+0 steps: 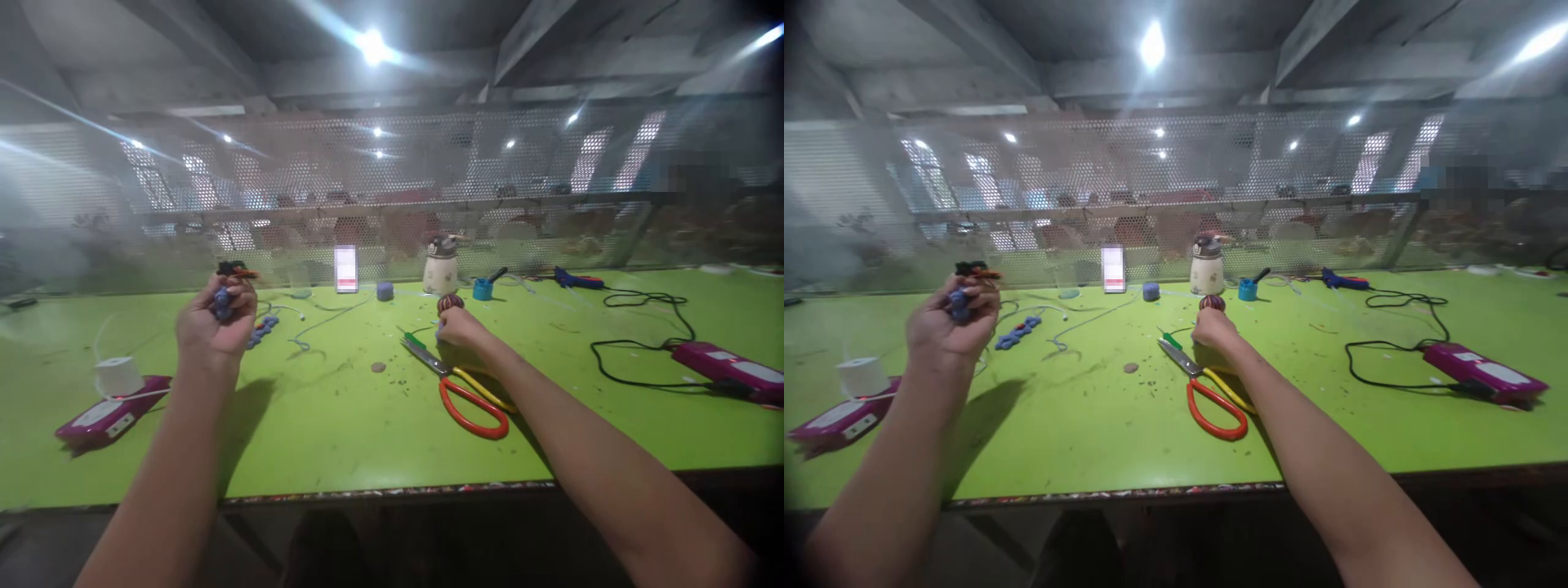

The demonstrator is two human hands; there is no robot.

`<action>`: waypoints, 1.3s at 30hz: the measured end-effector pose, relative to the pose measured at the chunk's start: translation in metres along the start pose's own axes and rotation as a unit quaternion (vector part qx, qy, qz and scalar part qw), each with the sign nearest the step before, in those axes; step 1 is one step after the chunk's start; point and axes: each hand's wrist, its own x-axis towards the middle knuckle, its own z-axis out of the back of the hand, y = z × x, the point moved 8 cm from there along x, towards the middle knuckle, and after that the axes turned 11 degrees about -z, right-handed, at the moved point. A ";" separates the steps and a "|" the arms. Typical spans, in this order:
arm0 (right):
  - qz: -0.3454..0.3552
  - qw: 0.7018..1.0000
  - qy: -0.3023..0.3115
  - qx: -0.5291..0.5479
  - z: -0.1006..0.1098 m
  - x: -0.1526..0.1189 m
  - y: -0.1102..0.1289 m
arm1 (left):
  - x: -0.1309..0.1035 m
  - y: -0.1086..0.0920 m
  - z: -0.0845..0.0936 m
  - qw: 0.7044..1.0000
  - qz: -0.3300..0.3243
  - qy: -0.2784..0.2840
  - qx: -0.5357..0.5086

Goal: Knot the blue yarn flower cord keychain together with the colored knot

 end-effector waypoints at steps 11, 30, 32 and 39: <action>0.194 0.963 -0.067 0.177 0.033 -0.050 0.055 | -0.036 0.074 -0.013 0.901 0.177 0.224 0.328; 0.294 0.734 0.250 0.559 0.006 -0.105 0.101 | -0.099 0.119 -0.026 0.736 0.270 0.434 0.444; 0.288 0.737 0.250 0.557 0.007 -0.104 0.099 | -0.099 0.118 -0.025 0.746 0.268 0.431 0.432; 0.269 0.758 0.237 0.545 0.015 -0.108 0.096 | -0.103 0.118 -0.016 0.777 0.273 0.396 0.407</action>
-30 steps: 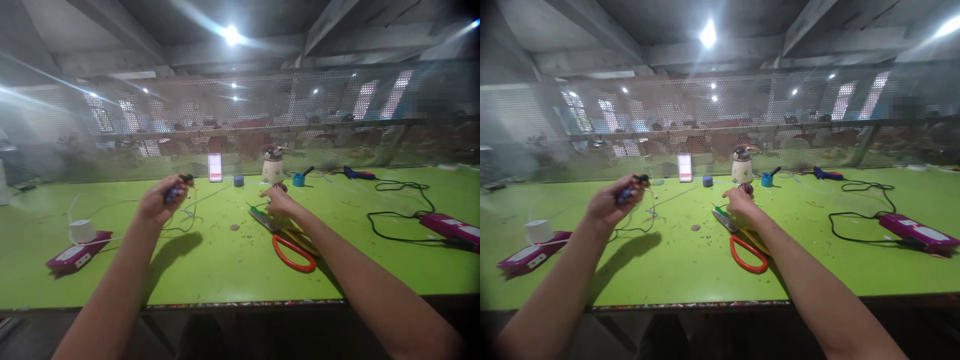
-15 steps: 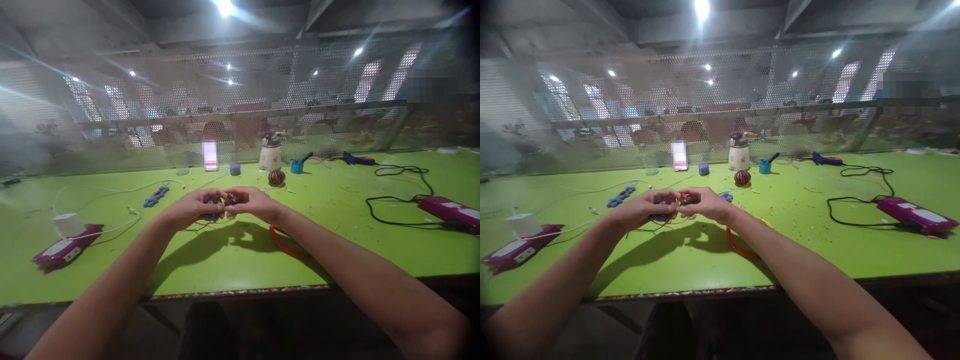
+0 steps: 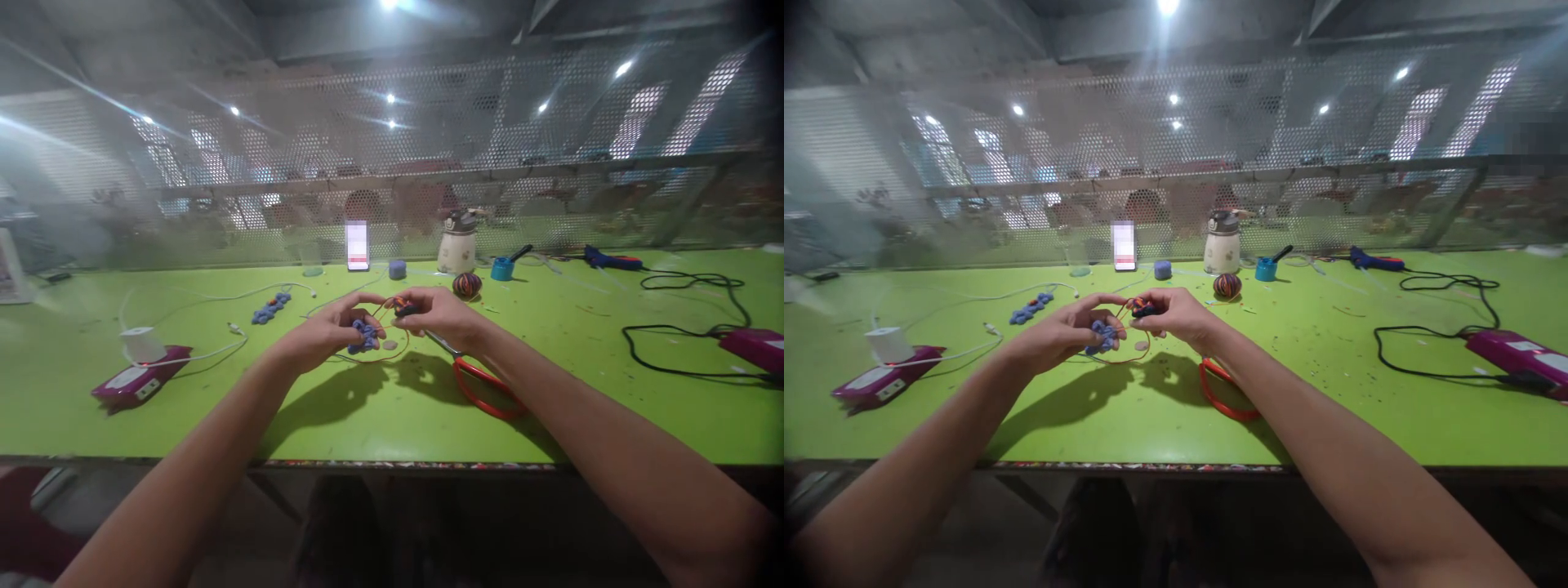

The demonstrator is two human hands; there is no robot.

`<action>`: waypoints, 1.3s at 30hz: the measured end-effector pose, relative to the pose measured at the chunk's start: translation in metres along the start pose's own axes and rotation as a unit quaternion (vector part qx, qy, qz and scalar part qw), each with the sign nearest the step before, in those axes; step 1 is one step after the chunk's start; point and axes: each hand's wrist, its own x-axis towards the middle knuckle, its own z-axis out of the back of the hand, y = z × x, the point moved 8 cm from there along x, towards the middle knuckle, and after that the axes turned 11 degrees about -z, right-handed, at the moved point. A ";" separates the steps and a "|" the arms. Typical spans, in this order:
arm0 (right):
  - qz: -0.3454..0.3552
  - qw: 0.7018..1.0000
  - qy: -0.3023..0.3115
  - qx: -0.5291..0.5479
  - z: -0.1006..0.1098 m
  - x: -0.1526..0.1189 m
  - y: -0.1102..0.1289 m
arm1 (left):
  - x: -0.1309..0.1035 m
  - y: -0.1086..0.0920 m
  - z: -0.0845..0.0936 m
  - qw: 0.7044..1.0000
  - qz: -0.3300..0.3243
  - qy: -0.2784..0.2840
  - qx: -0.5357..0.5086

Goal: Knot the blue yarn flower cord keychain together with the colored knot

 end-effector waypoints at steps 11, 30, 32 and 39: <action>-0.011 0.998 -0.054 -0.012 0.011 0.002 0.000 | -0.004 0.005 0.008 0.996 -0.009 -0.079 0.039; -0.046 0.998 0.031 -0.004 0.006 0.005 -0.010 | -0.009 0.022 -0.001 0.992 0.036 -0.022 0.116; -0.037 0.998 0.038 -0.034 0.000 0.004 -0.009 | -0.008 0.026 -0.011 0.995 0.047 -0.005 0.089; -0.012 0.994 0.061 -0.091 -0.016 0.001 -0.008 | -0.006 0.042 -0.023 0.995 0.075 -0.031 -0.059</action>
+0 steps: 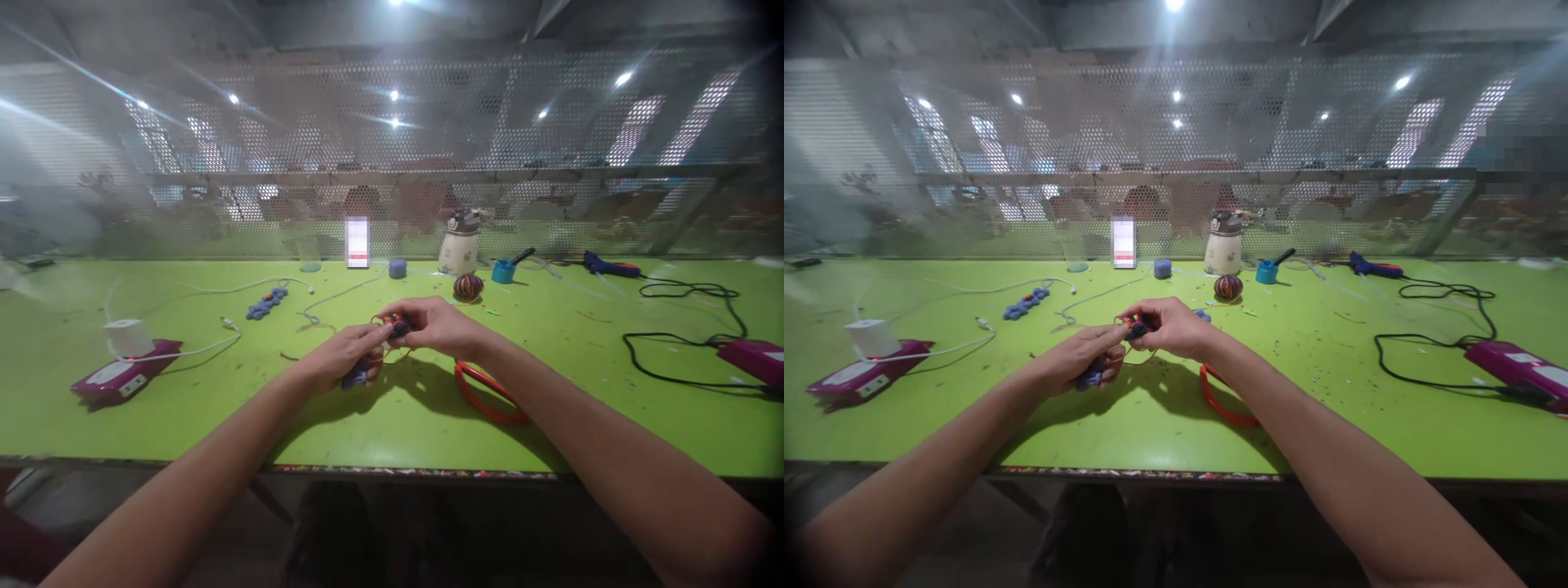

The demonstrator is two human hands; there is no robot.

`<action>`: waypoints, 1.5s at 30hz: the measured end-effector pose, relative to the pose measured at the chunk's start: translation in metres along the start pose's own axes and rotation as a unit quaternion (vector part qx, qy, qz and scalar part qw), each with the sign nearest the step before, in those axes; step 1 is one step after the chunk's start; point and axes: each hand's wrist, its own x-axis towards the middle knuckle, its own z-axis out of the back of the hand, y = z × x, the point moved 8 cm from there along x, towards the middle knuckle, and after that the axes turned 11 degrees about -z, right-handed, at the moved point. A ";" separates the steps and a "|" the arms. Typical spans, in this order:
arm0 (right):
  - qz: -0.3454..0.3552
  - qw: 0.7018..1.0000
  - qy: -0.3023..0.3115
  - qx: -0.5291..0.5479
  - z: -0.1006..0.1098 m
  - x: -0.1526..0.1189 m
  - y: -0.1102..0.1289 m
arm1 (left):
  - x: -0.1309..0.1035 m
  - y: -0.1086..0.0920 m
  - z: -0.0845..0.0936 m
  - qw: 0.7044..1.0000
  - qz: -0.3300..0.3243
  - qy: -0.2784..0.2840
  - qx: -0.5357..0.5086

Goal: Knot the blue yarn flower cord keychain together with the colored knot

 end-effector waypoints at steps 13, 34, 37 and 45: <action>-0.042 0.998 0.007 0.041 0.018 -0.011 0.008 | 0.002 -0.005 0.003 0.999 -0.041 0.021 0.002; -0.039 0.976 -0.213 -0.029 0.028 -0.008 0.000 | 0.005 -0.009 0.026 0.989 -0.076 -0.120 -0.033; -0.076 0.983 -0.162 0.034 0.010 -0.007 -0.007 | 0.005 -0.010 0.025 0.988 -0.084 -0.124 -0.031; -0.101 0.951 -0.094 0.278 -0.010 0.003 -0.026 | 0.005 -0.009 0.020 0.987 -0.079 -0.130 -0.056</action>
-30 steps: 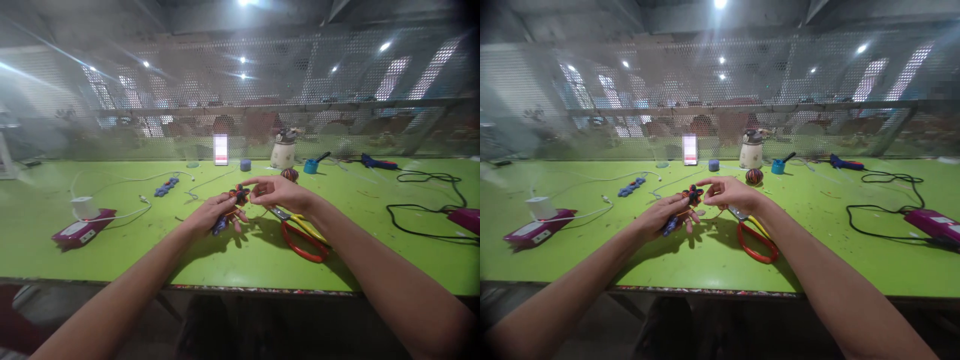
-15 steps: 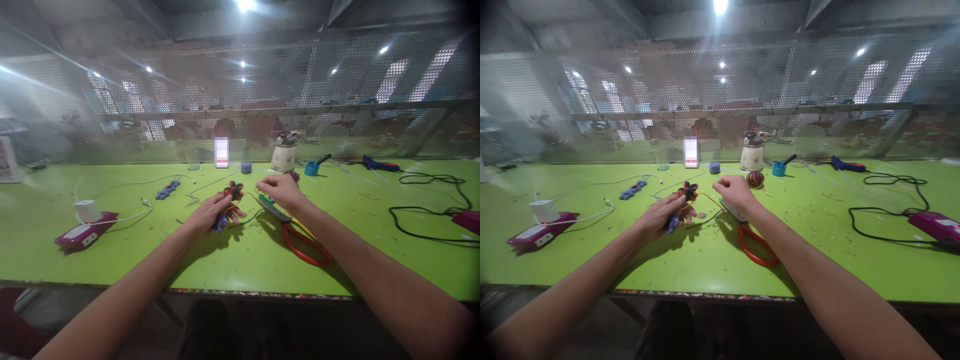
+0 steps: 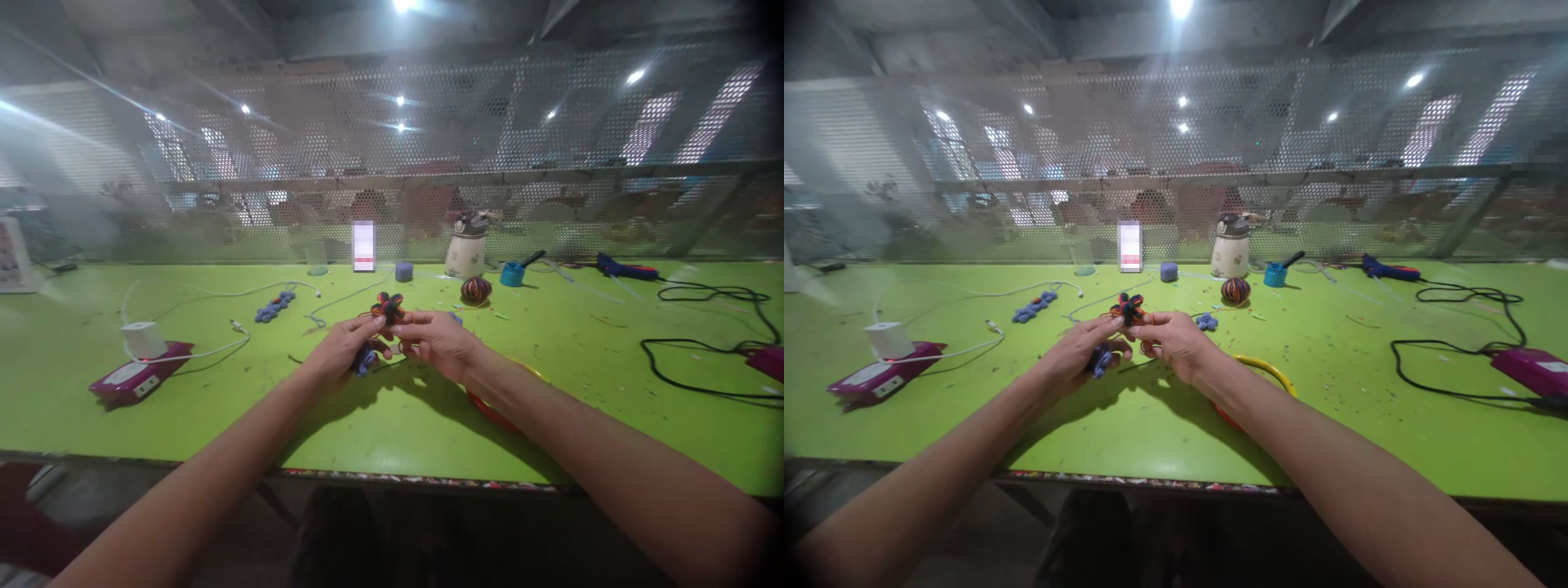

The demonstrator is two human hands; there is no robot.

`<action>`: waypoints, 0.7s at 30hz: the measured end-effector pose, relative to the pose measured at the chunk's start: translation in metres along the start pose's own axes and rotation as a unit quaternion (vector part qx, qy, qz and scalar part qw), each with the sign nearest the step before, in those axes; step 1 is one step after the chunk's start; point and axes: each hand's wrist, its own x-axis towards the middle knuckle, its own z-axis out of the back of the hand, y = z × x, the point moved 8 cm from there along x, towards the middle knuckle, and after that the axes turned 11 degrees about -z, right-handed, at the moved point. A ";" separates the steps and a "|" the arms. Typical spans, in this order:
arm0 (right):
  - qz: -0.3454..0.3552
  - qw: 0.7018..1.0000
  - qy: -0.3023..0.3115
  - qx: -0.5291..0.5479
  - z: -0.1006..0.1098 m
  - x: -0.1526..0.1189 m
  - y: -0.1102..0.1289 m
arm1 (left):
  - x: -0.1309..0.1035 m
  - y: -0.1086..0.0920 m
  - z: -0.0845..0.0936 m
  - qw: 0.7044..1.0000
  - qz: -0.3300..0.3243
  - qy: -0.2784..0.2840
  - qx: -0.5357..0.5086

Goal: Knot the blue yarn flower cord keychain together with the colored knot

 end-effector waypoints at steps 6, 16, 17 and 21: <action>0.014 0.999 -0.017 -0.041 0.003 0.000 -0.001 | 0.002 0.000 0.008 0.999 -0.016 -0.034 -0.014; 0.245 0.891 -0.247 -0.291 0.020 -0.030 0.054 | 0.004 -0.007 0.017 0.995 -0.046 -0.082 0.030; 0.311 0.853 -0.289 -0.303 0.020 -0.043 0.065 | 0.005 -0.006 0.018 0.995 -0.045 -0.086 0.028; 0.383 0.822 -0.269 -0.325 0.006 -0.057 0.068 | 0.005 -0.002 0.018 0.996 -0.036 -0.085 0.009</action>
